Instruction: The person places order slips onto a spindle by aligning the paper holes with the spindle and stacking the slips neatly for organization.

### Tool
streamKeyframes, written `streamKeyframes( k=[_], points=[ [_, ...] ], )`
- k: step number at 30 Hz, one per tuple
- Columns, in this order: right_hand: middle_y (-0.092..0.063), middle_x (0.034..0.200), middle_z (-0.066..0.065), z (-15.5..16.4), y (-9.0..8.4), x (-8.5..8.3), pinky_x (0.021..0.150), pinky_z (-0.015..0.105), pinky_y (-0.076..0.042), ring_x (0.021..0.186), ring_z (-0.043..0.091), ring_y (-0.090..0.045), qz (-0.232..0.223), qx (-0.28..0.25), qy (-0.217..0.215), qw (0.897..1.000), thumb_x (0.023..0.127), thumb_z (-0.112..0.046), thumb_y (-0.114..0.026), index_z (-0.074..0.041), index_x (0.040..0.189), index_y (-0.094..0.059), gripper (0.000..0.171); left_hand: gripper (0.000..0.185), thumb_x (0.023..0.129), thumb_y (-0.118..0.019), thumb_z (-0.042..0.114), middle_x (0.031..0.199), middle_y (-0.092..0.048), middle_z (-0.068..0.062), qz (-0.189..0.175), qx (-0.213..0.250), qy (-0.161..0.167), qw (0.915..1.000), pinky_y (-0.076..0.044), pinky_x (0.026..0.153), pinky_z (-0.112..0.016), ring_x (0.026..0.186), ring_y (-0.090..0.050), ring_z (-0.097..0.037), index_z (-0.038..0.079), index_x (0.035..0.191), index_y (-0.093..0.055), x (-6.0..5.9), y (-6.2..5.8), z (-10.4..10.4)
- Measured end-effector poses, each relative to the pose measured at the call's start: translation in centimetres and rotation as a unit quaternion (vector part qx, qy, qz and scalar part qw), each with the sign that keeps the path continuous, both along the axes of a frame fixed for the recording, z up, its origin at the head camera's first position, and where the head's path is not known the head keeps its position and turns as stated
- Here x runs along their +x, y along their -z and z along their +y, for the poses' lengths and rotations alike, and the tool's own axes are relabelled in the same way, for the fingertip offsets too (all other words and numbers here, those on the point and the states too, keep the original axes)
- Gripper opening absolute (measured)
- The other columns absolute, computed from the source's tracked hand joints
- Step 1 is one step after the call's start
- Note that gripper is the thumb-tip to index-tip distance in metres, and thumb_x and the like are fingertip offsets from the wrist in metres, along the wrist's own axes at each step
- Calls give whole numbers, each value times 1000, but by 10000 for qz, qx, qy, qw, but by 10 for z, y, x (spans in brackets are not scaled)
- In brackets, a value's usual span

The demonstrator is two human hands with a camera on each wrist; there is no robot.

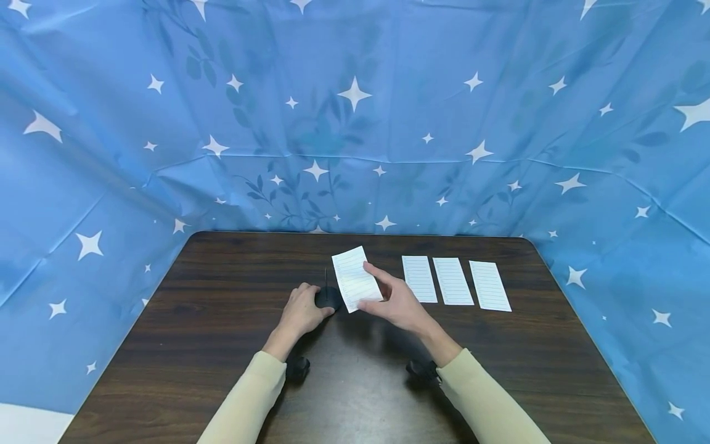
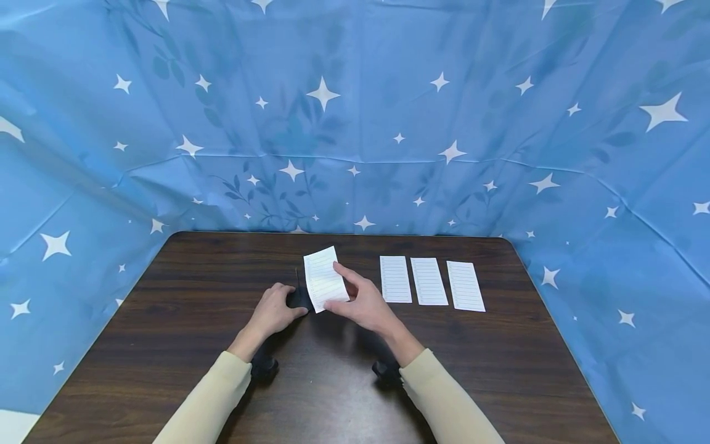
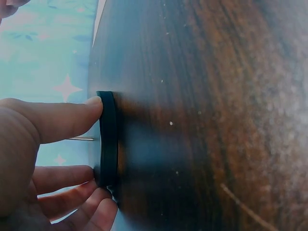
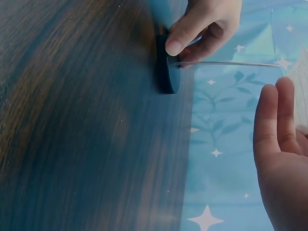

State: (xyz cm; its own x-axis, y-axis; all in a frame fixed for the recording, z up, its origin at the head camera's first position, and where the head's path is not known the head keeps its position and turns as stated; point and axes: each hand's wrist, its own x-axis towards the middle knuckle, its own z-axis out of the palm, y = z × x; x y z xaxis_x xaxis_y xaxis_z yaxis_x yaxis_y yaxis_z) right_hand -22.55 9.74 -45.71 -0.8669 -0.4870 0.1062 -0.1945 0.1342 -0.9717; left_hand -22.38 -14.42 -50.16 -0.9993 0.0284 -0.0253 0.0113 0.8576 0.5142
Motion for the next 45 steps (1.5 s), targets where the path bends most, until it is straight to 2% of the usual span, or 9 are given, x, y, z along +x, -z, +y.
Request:
streamKeyframes(
  k=[6,12,15,19,22,27,34,40,45],
  points=[
    [-40,158,13,0,-1,1,91,31,-54,128,32,-57,-216,-429,-90,9988,93,-15,-75,-7,159,-31,80,63,87,-81,34,131,-57,-19,-6,-55,-20,10000,-47,96,-49,113,-53,-34,-3,133,-61,0,1,0],
    [-41,158,14,-3,2,-1,97,26,-49,138,31,-48,-189,-695,454,9964,101,-17,-65,0,152,-42,59,62,87,-81,34,130,-57,-19,18,-81,0,10000,-47,96,-50,115,-53,-36,-3,133,-61,0,1,0],
    [-49,151,17,-6,2,0,90,25,-52,132,31,-52,-262,-859,835,9925,100,-9,-65,3,146,-50,50,62,87,-81,34,130,-57,-19,22,-39,16,10000,-47,96,-50,115,-52,-36,-3,133,-61,1,1,0],
    [-58,140,19,-9,1,0,79,25,-55,115,27,-59,-456,-962,1211,9869,95,1,-68,3,138,-60,44,62,88,-81,34,131,-57,-19,20,17,17,10000,-47,97,-50,115,-52,-36,-2,134,-61,2,0,-1],
    [-61,134,20,-10,1,-1,76,26,-55,105,24,-62,-564,-979,1286,9852,92,6,-69,3,133,-63,42,62,87,-81,34,130,-57,-19,36,26,15,10000,-47,97,-50,115,-52,-35,-2,134,-61,2,0,-1],
    [-62,130,22,-12,1,-1,76,28,-57,100,20,-66,-668,-1103,1326,9828,90,9,-69,5,129,-64,39,62,87,-81,34,129,-58,-18,45,37,10,10000,-47,97,-50,114,-52,-35,-2,133,-61,2,1,-1],
    [-61,131,22,-15,0,-2,74,30,-58,98,21,-69,-735,-1237,1369,9801,89,10,-71,6,127,-64,39,62,86,-82,34,128,-58,-19,81,35,15,10000,-47,96,-50,114,-53,-35,-3,133,-62,1,3,-1],
    [-64,125,18,-20,-4,-5,69,31,-57,88,20,-70,-691,-1310,1562,9766,89,3,-74,2,124,-68,36,63,86,-82,34,129,-58,-18,60,55,28,10000,-47,96,-50,115,-53,-35,-3,133,-61,-1,4,-2],
    [-67,120,12,-28,-6,-11,71,29,-55,97,23,-65,-689,-1313,1849,9715,89,-5,-78,-2,116,-73,28,63,86,-82,34,130,-58,-18,50,107,17,9999,-48,96,-50,116,-52,-35,-3,133,-61,-1,2,-2]
  ],
)
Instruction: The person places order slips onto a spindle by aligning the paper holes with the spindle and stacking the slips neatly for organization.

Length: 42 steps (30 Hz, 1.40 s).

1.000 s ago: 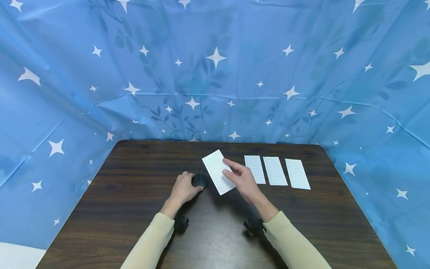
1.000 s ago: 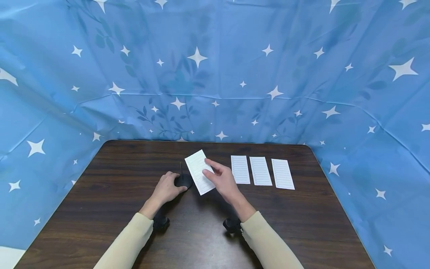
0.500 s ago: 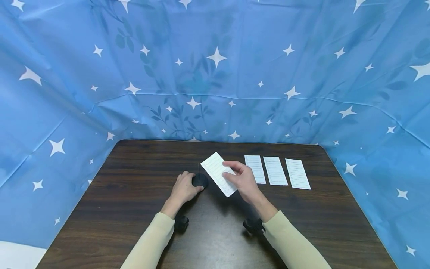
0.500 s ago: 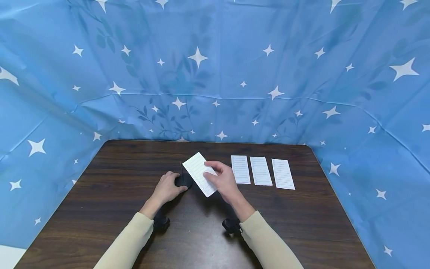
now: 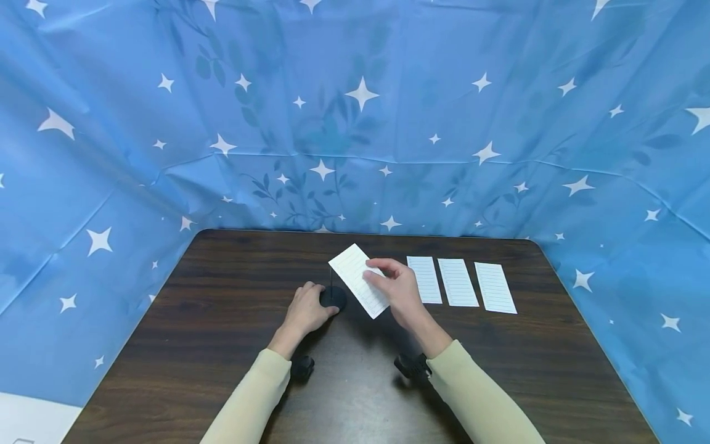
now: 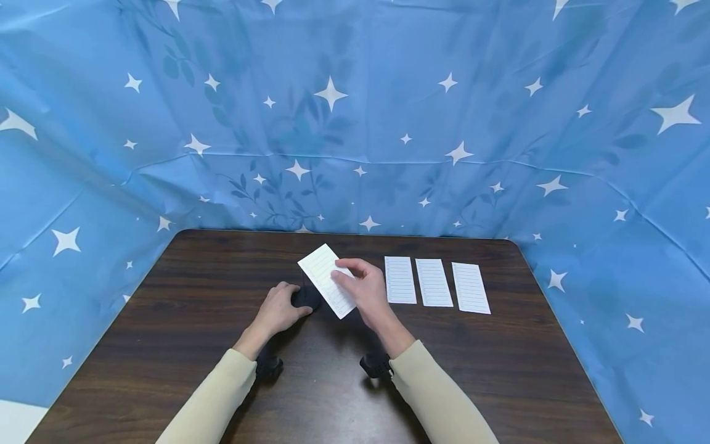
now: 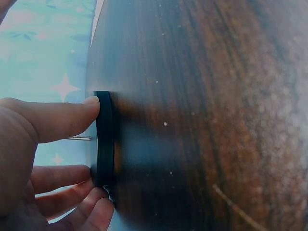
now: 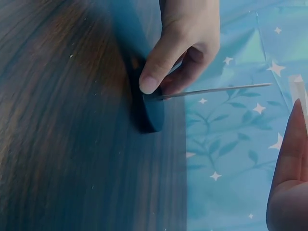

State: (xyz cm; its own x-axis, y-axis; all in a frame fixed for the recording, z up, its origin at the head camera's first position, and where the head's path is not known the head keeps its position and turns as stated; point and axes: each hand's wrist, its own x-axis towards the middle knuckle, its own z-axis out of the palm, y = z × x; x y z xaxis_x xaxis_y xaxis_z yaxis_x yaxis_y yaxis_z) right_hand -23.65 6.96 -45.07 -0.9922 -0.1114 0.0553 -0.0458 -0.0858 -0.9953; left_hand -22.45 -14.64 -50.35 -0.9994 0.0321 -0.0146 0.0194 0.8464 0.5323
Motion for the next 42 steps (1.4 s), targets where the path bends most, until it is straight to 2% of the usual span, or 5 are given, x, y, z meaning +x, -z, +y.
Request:
streamKeyframes(
  k=[18,27,30,37,42],
  points=[
    [-67,116,14,-20,-1,-13,71,27,-52,95,21,-64,-91,-7,30,10000,87,-7,-80,1,114,-74,29,63,86,-82,33,131,-58,-19,-22,-9,16,10000,-47,98,-50,117,-53,-36,-4,133,-61,-3,1,2],
    [-65,120,15,-22,1,-18,71,28,-52,92,19,-62,-356,301,59,9989,89,-5,-78,3,118,-71,31,38,100,-63,19,124,-62,-18,117,1154,37,9932,-48,94,-51,111,-61,-34,-3,131,-63,-3,-17,-18],
    [-65,121,16,-23,-8,-13,72,28,-51,95,20,-61,-355,376,18,9987,90,-4,-76,4,118,-71,30,34,107,-49,22,113,-67,-18,309,2024,-337,9782,-51,88,-47,101,-65,-32,-3,122,-67,-5,-33,-23],
    [-65,118,17,-26,-27,2,72,28,-50,97,23,-60,-157,404,9,9991,91,-4,-75,5,114,-72,25,48,106,-53,35,92,-68,-25,315,4165,-731,9057,-57,72,-33,75,-66,-26,-10,102,-68,-11,-66,-23],
    [-65,120,16,-27,-17,-6,74,30,-50,98,23,-60,-296,574,27,9979,91,-4,-75,4,115,-72,26,44,101,-64,35,83,-68,-16,29,4254,-731,9020,-57,72,-34,69,-64,-19,-8,95,-69,-16,-68,-23]
  ],
)
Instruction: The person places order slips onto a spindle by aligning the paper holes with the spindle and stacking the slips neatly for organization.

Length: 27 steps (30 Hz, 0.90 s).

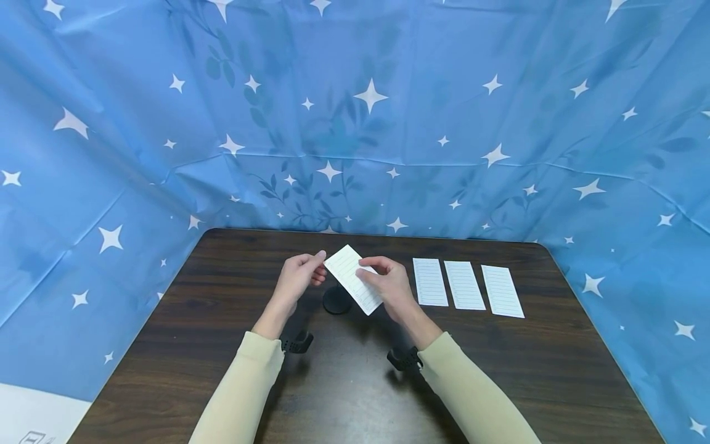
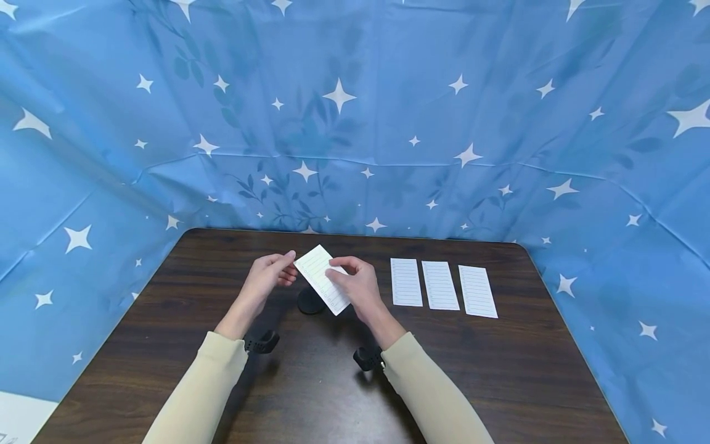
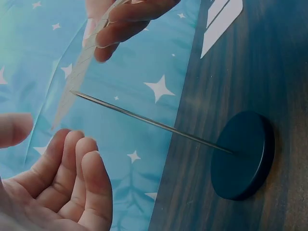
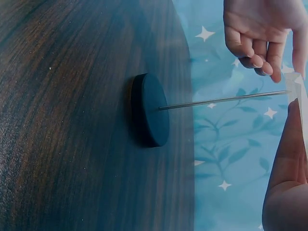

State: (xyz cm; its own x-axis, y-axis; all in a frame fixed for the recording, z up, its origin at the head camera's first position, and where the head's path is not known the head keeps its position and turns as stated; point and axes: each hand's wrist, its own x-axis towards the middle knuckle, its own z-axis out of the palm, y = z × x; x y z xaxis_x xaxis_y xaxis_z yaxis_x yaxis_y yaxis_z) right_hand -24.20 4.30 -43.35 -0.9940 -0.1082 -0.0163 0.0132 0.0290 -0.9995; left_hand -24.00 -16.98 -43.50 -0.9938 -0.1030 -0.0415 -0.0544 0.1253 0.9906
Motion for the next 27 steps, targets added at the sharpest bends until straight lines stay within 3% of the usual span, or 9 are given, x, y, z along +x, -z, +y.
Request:
streamKeyframes(
  k=[6,18,27],
  points=[
    [-65,123,14,1,17,-11,74,30,-50,99,24,-60,-41,34,34,10000,89,-8,-78,0,117,-73,29,31,100,-67,26,78,-66,-10,-64,-21,70,10000,-54,65,-27,66,-64,-17,-3,94,-72,-3,4,2],
    [-67,120,11,2,24,-13,76,31,-50,103,27,-60,62,-34,-10,10000,88,-12,-81,-6,112,-76,25,25,100,-66,22,79,-66,-10,-90,15,21,10000,-55,65,-26,67,-63,-16,-2,97,-72,-4,9,4],
    [-68,114,11,3,26,-12,72,31,-53,92,26,-65,-160,85,29,9998,88,-10,-79,-8,110,-77,22,24,101,-65,21,80,-66,-11,-128,-40,-13,9999,-54,66,-27,68,-62,-17,-1,94,-71,-2,10,4]
  ],
)
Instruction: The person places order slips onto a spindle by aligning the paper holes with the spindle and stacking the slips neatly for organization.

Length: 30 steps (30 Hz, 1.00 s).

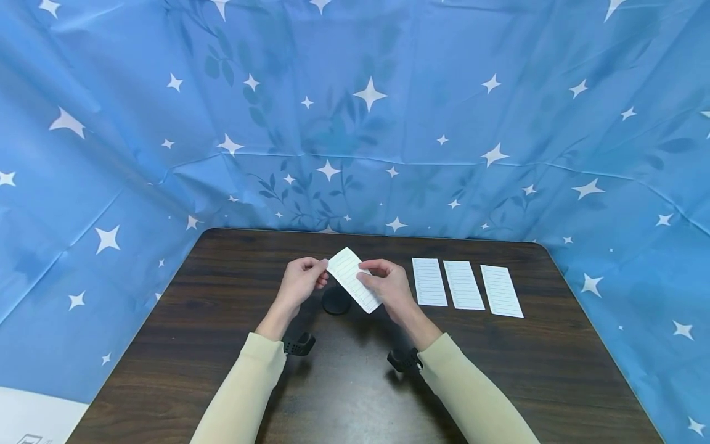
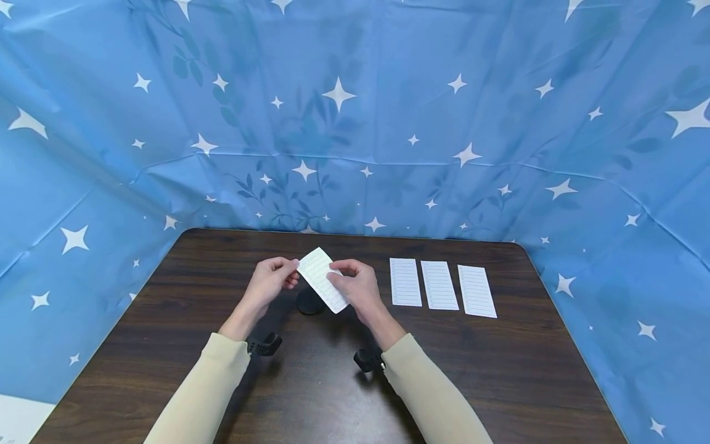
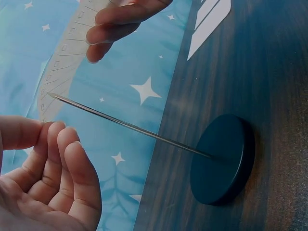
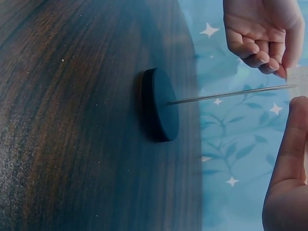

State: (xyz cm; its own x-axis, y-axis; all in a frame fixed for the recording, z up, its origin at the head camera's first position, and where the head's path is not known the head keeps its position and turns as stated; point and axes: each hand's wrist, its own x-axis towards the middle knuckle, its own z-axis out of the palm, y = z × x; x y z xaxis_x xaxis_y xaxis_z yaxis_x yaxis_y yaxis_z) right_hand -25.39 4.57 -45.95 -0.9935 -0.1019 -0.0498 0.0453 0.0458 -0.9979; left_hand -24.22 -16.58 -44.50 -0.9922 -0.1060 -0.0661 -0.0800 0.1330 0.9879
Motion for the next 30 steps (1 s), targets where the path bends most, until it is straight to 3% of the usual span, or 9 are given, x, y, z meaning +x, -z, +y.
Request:
streamKeyframes(
  k=[21,27,30],
  points=[
    [-68,114,10,-2,10,3,73,32,-52,94,27,-63,134,304,60,9994,89,-10,-79,-9,107,-78,19,21,101,-64,17,79,-67,-12,232,-182,-61,9995,-57,69,-33,70,-64,-19,-3,95,-70,0,12,6],
    [-69,113,9,1,22,2,70,29,-52,89,23,-63,-53,590,80,9982,89,-9,-78,-10,105,-78,16,21,101,-65,17,80,-67,-15,66,-317,-26,9995,-58,74,-43,80,-67,-38,-2,94,-70,2,19,5],
    [-69,112,9,2,23,2,70,29,-52,88,24,-63,-47,606,54,9981,88,-9,-78,-10,105,-78,17,22,100,-64,18,80,-66,-13,112,-448,-15,9989,-57,75,-46,83,-67,-41,-2,94,-71,1,21,6]
  ],
)
